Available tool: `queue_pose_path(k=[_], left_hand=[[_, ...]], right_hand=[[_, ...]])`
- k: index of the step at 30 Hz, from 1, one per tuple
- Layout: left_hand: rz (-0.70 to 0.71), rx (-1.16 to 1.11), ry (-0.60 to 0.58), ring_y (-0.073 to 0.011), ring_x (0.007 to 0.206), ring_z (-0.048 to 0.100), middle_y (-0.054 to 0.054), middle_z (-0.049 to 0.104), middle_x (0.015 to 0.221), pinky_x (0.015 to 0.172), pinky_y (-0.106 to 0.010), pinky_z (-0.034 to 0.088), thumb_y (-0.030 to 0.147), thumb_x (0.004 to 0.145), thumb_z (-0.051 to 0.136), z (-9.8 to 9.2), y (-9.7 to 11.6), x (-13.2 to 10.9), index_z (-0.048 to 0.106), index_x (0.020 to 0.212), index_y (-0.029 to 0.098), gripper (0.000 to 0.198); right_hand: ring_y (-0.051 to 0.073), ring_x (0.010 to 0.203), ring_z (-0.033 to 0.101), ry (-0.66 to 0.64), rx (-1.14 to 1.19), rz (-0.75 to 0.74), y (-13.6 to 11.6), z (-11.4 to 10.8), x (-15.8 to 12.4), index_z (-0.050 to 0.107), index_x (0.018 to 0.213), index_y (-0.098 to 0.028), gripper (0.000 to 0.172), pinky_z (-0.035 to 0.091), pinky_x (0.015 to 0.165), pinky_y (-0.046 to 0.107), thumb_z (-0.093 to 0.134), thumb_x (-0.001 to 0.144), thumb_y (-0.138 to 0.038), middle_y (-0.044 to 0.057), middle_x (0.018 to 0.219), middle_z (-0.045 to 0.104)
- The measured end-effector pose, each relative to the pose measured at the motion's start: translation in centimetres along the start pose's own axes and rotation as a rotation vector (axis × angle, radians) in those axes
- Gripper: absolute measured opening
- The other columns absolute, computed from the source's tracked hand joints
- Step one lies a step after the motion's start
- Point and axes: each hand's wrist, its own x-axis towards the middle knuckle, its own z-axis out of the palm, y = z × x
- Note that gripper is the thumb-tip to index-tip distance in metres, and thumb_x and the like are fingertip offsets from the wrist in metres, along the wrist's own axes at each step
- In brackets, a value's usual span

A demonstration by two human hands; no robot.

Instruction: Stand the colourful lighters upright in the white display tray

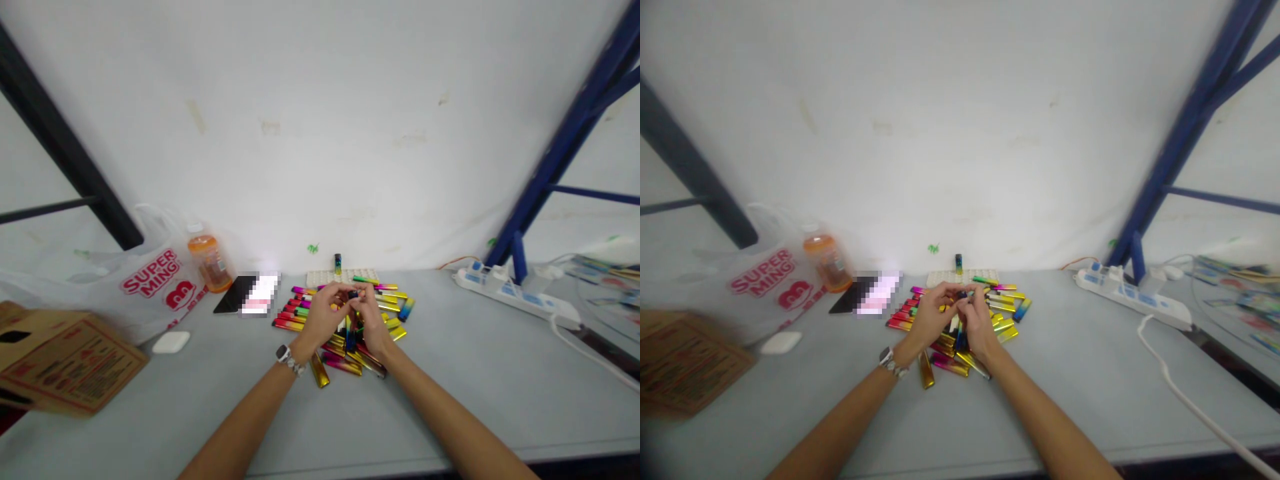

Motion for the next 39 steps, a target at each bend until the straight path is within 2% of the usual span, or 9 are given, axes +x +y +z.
queue_pose_path(k=[4,7,10,12,16,23,30,34,39], left_hand=[[-0.082,-0.120,-0.023,-0.0157,0.082,0.067,-0.005,0.070,0.093,0.077,-0.029,0.056,0.030,0.083,0.068,-0.7,-1.1,1.6,0.066,0.098,0.016,0.021],[-0.082,-0.049,0.022,-0.0152,0.076,0.066,-0.004,0.070,0.086,0.071,-0.028,0.056,0.035,0.082,0.068,-2.2,-2.1,4.2,0.066,0.100,0.016,0.026],[-0.073,0.008,0.024,-0.0157,0.079,0.066,-0.004,0.070,0.087,0.076,-0.029,0.055,0.028,0.077,0.073,-3.8,-3.4,7.4,0.068,0.092,0.015,0.021],[-0.085,0.134,-0.027,-0.0155,0.077,0.066,-0.005,0.071,0.085,0.076,-0.030,0.055,0.023,0.076,0.071,-4.3,-4.3,9.2,0.068,0.090,0.015,0.016],[-0.110,0.265,-0.092,-0.0150,0.076,0.066,-0.005,0.071,0.083,0.078,-0.031,0.054,0.014,0.076,0.068,-3.8,-6.0,11.4,0.066,0.087,0.014,0.011],[-0.104,0.329,-0.161,-0.0140,0.070,0.063,-0.003,0.069,0.075,0.071,-0.027,0.051,0.012,0.073,0.068,-2.2,-8.3,12.3,0.066,0.082,0.013,0.010],[-0.061,0.375,-0.164,-0.0144,0.070,0.063,-0.002,0.067,0.077,0.070,-0.027,0.051,0.014,0.075,0.066,-2.5,-8.9,12.0,0.065,0.091,0.016,0.016],[0.032,0.479,-0.206,-0.0152,0.072,0.063,-0.002,0.066,0.081,0.072,-0.029,0.053,0.016,0.081,0.062,-2.8,-8.9,11.5,0.064,0.096,0.018,0.016],[0.182,0.635,-0.202,-0.0161,0.082,0.061,-0.008,0.059,0.102,0.084,-0.032,0.053,0.014,0.083,0.056,-2.9,-8.4,11.1,0.069,0.097,0.017,0.020]], right_hand=[[0.018,0.079,0.055,0.016,-0.120,-0.034,0.3,-0.9,0.7,0.044,0.119,-0.025,0.034,0.043,0.073,0.031,0.048,0.089,-0.040,-0.002,0.084,0.056],[0.020,0.093,0.056,0.097,-0.198,-0.055,0.6,-1.9,1.7,0.046,0.121,-0.025,0.038,0.041,0.089,0.035,0.048,0.091,-0.047,0.002,0.097,0.060],[0.021,0.090,0.058,0.165,-0.211,0.006,1.2,-2.8,2.6,0.049,0.115,-0.025,0.037,0.043,0.084,0.036,0.047,0.090,-0.051,0.003,0.096,0.062],[0.022,0.084,0.060,0.182,-0.191,0.041,1.5,-3.2,3.0,0.051,0.110,-0.025,0.036,0.045,0.076,0.035,0.047,0.088,-0.054,0.002,0.089,0.063],[0.020,0.076,0.061,0.165,-0.154,0.033,1.6,-3.3,3.2,0.054,0.103,-0.024,0.033,0.045,0.070,0.033,0.050,0.086,-0.053,0.000,0.082,0.064],[0.018,0.067,0.061,0.131,-0.136,0.014,1.6,-3.3,3.2,0.056,0.099,-0.023,0.027,0.045,0.068,0.032,0.051,0.086,-0.047,-0.001,0.075,0.065],[0.018,0.064,0.059,0.151,-0.100,-0.012,1.9,-3.8,3.7,0.056,0.096,-0.023,0.026,0.046,0.065,0.032,0.051,0.086,-0.047,-0.001,0.071,0.064],[0.019,0.066,0.059,0.187,-0.114,-0.050,1.8,-4.0,3.9,0.056,0.093,-0.023,0.025,0.046,0.070,0.034,0.053,0.086,-0.047,-0.001,0.069,0.063],[0.019,0.067,0.058,0.179,-0.187,-0.068,2.0,-4.2,3.7,0.056,0.091,-0.023,0.019,0.045,0.069,0.033,0.052,0.086,-0.040,-0.001,0.070,0.062]])
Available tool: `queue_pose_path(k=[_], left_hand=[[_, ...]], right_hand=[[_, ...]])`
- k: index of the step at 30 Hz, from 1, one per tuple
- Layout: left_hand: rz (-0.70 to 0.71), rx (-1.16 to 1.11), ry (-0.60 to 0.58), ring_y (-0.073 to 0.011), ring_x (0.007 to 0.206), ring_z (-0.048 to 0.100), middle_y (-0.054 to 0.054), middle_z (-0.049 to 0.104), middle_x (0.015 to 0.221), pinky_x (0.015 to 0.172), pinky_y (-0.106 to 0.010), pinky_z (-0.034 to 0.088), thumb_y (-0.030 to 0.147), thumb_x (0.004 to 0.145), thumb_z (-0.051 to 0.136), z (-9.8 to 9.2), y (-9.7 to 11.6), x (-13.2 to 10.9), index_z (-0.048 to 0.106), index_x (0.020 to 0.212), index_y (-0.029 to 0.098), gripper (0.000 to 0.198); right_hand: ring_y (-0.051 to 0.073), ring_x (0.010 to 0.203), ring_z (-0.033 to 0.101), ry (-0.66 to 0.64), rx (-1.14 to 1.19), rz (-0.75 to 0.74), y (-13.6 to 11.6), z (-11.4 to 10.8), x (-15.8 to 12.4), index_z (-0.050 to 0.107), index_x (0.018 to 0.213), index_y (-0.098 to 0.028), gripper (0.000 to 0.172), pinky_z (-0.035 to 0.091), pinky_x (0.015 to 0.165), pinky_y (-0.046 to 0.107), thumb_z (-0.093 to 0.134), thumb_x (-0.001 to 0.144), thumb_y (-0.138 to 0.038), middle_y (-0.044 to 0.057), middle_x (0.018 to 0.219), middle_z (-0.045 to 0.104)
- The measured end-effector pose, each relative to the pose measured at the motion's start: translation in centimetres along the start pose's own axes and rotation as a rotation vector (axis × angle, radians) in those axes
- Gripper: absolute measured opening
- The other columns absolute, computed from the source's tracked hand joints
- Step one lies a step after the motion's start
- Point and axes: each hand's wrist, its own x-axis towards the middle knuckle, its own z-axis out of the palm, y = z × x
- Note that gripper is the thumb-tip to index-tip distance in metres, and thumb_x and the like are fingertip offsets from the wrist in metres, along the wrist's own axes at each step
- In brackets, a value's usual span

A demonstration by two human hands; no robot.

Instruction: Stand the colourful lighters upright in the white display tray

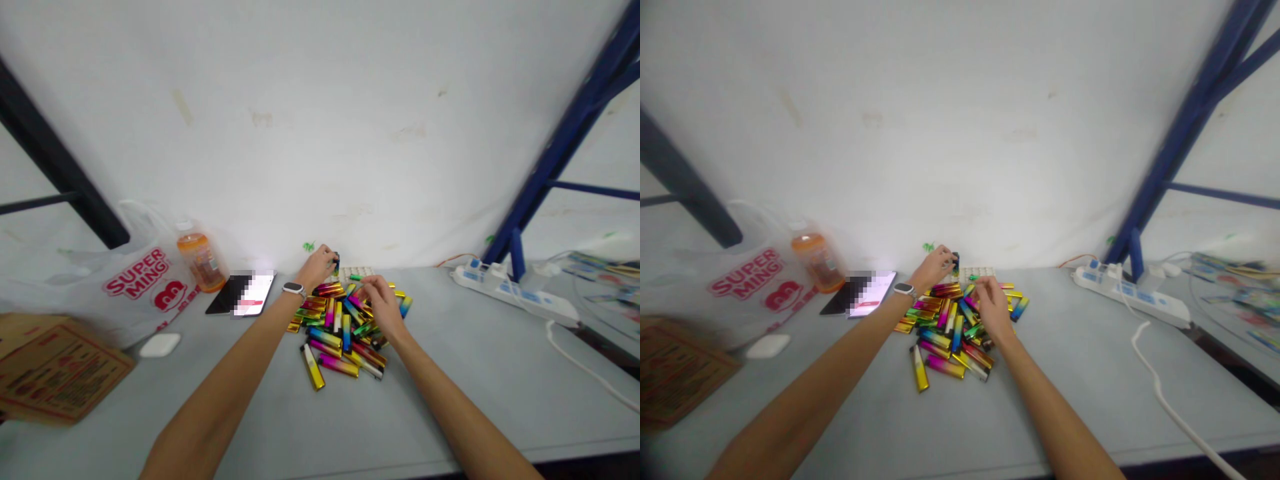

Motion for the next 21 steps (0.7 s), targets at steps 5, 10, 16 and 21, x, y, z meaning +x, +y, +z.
queue_pose_path(k=[5,10,16,21], left_hand=[[0.025,0.162,-0.025,-0.0174,0.086,0.060,-0.008,0.055,0.104,0.086,-0.032,0.052,0.009,0.082,0.049,-0.4,0.9,-0.5,0.069,0.105,0.018,0.032],[0.024,0.234,-0.003,-0.0221,0.096,0.056,-0.010,0.055,0.107,0.085,-0.033,0.052,0.010,0.083,0.048,-0.2,1.3,-1.5,0.065,0.116,0.019,0.038],[-0.123,0.130,0.132,-0.0206,0.097,0.057,-0.009,0.054,0.111,0.090,-0.034,0.051,0.010,0.085,0.046,0.3,2.0,-2.8,0.055,0.129,0.019,0.047],[-0.166,-0.035,0.222,-0.0190,0.098,0.059,-0.007,0.054,0.110,0.095,-0.035,0.049,0.012,0.086,0.048,0.4,4.0,-5.1,0.061,0.116,0.020,0.033]], right_hand=[[0.020,0.072,0.058,-0.033,-0.301,-0.073,0.9,-0.6,0.6,0.059,0.089,-0.020,0.014,0.044,0.068,0.032,0.047,0.084,-0.026,0.002,0.077,0.063],[0.025,0.093,0.056,-0.086,-0.861,-0.169,1.1,-1.2,3.1,0.066,0.096,-0.018,0.021,0.040,0.084,0.036,0.052,0.081,-0.020,0.011,0.096,0.063],[0.032,0.109,0.049,-0.232,-1.266,-0.143,0.5,-0.7,6.4,0.068,0.109,-0.017,0.030,0.033,0.087,0.041,0.055,0.085,-0.028,0.017,0.110,0.061],[0.031,0.106,0.049,-0.278,-1.364,-0.178,0.8,-0.4,7.5,0.070,0.102,-0.015,0.026,0.029,0.086,0.042,0.056,0.082,-0.025,0.018,0.106,0.063]])
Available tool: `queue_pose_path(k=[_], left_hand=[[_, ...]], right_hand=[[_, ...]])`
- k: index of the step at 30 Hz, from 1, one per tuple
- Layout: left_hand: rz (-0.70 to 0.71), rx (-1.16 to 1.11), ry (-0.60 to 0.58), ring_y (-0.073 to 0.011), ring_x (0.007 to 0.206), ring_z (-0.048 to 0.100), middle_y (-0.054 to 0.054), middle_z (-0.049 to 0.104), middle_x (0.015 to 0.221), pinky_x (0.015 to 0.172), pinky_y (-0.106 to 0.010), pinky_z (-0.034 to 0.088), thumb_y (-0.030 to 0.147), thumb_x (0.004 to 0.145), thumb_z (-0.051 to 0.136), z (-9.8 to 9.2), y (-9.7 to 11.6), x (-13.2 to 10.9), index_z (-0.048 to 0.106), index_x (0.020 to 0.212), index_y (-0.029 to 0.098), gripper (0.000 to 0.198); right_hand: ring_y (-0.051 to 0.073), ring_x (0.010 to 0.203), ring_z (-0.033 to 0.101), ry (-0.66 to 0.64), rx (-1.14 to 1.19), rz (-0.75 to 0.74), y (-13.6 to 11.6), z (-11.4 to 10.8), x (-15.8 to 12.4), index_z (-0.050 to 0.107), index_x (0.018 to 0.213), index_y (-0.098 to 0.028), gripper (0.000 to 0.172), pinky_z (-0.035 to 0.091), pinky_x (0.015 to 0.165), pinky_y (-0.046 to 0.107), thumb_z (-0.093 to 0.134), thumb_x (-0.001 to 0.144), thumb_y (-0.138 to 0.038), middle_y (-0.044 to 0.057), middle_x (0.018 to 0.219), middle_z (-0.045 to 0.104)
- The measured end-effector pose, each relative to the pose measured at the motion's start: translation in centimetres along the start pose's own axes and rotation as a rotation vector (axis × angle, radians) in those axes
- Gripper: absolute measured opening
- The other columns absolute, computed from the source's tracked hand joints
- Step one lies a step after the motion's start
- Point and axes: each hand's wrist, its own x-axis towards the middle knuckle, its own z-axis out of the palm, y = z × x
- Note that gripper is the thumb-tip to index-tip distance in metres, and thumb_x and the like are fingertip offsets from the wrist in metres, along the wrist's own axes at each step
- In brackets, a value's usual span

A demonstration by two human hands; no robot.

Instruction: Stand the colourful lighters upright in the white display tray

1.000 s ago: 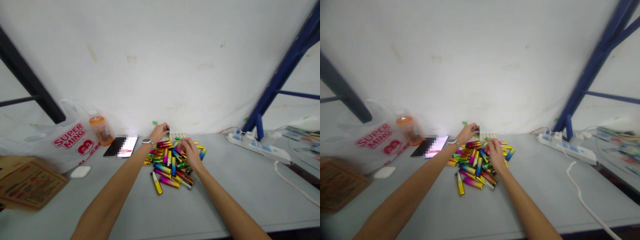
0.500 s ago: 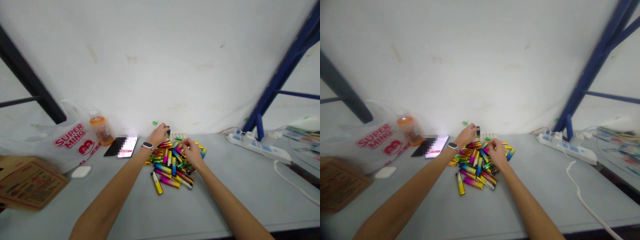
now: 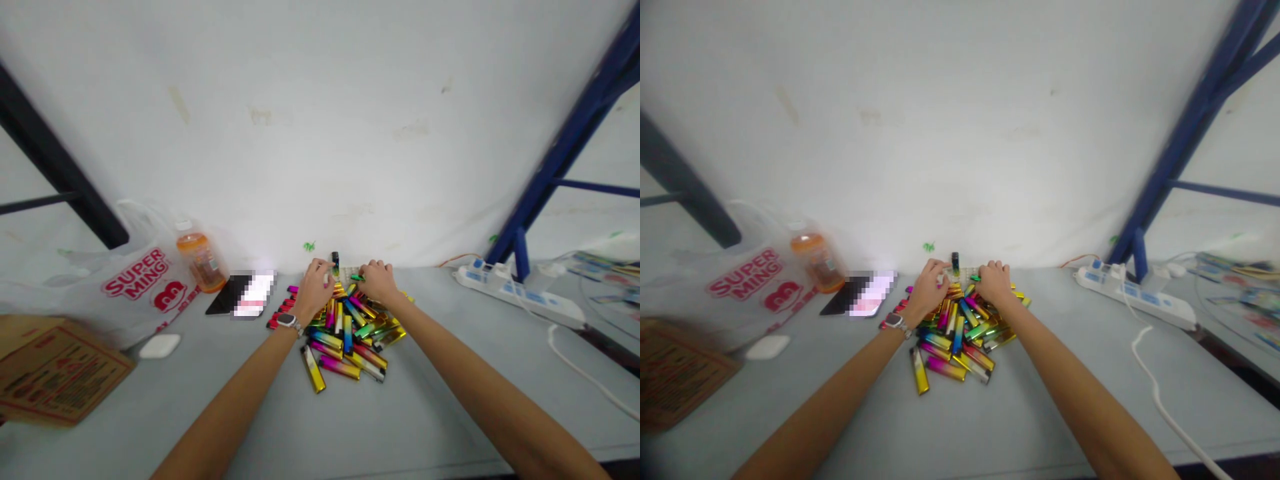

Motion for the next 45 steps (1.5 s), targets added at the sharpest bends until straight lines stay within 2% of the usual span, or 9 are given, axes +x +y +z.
queue_pose_path(k=[5,8,14,18,21,23,27,35,45], left_hand=[[-0.026,-0.142,-0.019,-0.0188,0.101,0.059,-0.006,0.056,0.106,0.094,-0.035,0.050,0.014,0.088,0.049,-0.9,2.2,-2.7,0.063,0.105,0.020,0.023],[-0.029,-0.223,-0.004,-0.0184,0.099,0.059,-0.005,0.059,0.103,0.092,-0.035,0.050,0.012,0.088,0.050,-1.2,3.4,-3.4,0.064,0.101,0.019,0.020],[-0.078,-0.358,0.082,-0.0177,0.095,0.060,-0.007,0.060,0.104,0.083,-0.032,0.053,0.016,0.090,0.050,-1.4,5.3,-4.2,0.062,0.103,0.019,0.017],[-0.069,-0.378,0.115,-0.0184,0.098,0.059,-0.007,0.061,0.101,0.082,-0.031,0.051,0.017,0.092,0.047,-1.9,5.9,-5.1,0.062,0.099,0.020,0.017],[-0.039,-0.389,0.075,-0.0189,0.098,0.059,-0.006,0.063,0.097,0.088,-0.033,0.049,0.016,0.092,0.046,-2.5,5.9,-5.5,0.063,0.092,0.020,0.017],[-0.030,-0.392,0.055,-0.0191,0.098,0.059,-0.006,0.063,0.095,0.091,-0.035,0.047,0.014,0.091,0.047,-2.7,5.7,-5.5,0.063,0.088,0.020,0.017],[-0.019,-0.403,0.049,-0.0184,0.094,0.058,-0.005,0.062,0.094,0.088,-0.034,0.047,0.011,0.089,0.046,-2.6,5.6,-5.5,0.060,0.085,0.019,0.016],[0.058,-0.426,-0.021,-0.0172,0.089,0.055,-0.004,0.055,0.088,0.083,-0.031,0.046,0.009,0.090,0.044,-2.0,6.5,-6.1,0.054,0.082,0.019,0.016],[0.115,-0.436,0.005,-0.0175,0.088,0.053,-0.003,0.055,0.085,0.085,-0.033,0.044,0.010,0.091,0.045,-2.0,6.8,-6.0,0.051,0.078,0.019,0.016]], right_hand=[[0.029,0.101,0.053,0.031,0.032,-0.054,0.2,0.2,-0.3,0.068,0.096,-0.015,0.022,0.028,0.089,0.042,0.058,0.080,-0.028,0.015,0.100,0.067],[0.025,0.094,0.055,0.129,0.189,-0.090,0.0,0.0,-0.8,0.063,0.094,-0.016,0.018,0.031,0.091,0.042,0.054,0.083,-0.027,0.010,0.093,0.067],[0.018,0.074,0.055,0.269,0.999,-0.103,-2.8,-1.1,-3.5,0.053,0.090,-0.021,0.016,0.043,0.071,0.031,0.049,0.087,-0.037,0.000,0.080,0.058],[0.014,0.059,0.053,0.212,1.469,0.043,-5.6,-1.4,-6.2,0.047,0.090,-0.025,0.021,0.044,0.057,0.027,0.055,0.084,-0.042,-0.005,0.069,0.054],[0.011,0.043,0.040,0.105,1.627,0.167,-7.1,-1.6,-7.9,0.044,0.090,-0.026,0.022,0.032,0.041,0.023,0.057,0.081,-0.042,-0.010,0.056,0.045],[0.010,0.041,0.036,0.073,1.672,0.204,-7.7,-1.8,-8.9,0.044,0.088,-0.026,0.023,0.026,0.038,0.021,0.058,0.080,-0.041,-0.010,0.056,0.045],[0.009,0.043,0.034,0.070,1.640,0.150,-7.9,-1.9,-10.0,0.048,0.082,-0.023,0.026,0.025,0.040,0.022,0.062,0.080,-0.045,-0.008,0.054,0.042],[0.014,0.055,0.040,0.256,1.484,0.203,-7.7,-0.1,-9.7,0.048,0.071,-0.023,0.037,0.033,0.048,0.025,0.055,0.084,-0.057,-0.003,0.058,0.045],[0.014,0.060,0.038,0.415,1.366,0.181,-7.9,0.1,-9.2,0.041,0.061,-0.022,0.028,0.031,0.058,0.027,0.044,0.087,-0.033,-0.004,0.059,0.042]])
